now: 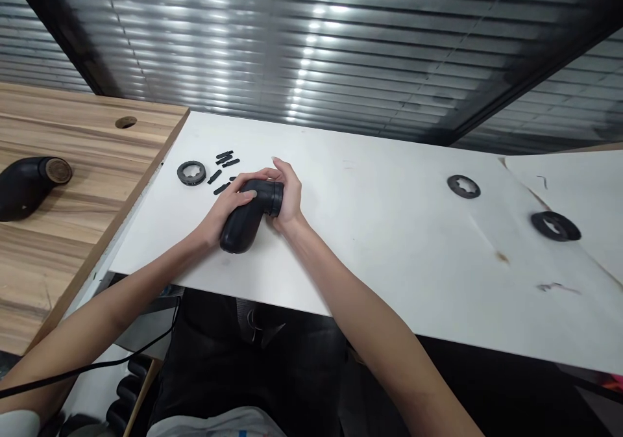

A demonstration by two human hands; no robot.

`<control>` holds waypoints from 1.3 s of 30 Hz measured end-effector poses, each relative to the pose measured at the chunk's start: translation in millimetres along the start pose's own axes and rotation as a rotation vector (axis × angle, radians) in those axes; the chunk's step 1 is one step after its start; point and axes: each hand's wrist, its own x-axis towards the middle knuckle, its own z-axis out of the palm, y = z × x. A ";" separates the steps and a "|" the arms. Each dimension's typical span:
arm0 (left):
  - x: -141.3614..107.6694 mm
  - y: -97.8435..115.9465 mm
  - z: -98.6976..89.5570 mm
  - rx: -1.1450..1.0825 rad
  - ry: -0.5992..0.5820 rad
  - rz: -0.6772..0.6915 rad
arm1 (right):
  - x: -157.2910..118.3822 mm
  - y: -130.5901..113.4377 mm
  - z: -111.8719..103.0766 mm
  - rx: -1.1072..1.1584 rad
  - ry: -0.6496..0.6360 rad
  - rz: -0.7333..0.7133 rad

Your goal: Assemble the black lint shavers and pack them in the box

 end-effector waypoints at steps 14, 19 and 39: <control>0.2 0.0 1.3 -0.038 0.028 0.015 | -4.4 1.2 6.7 0.056 0.032 -0.034; -1.1 -2.7 2.3 -0.077 0.064 0.017 | -5.5 1.4 11.6 0.147 0.105 0.000; -0.4 -3.4 1.4 -0.094 0.067 0.044 | -10.6 1.3 11.5 -0.151 -0.003 -0.264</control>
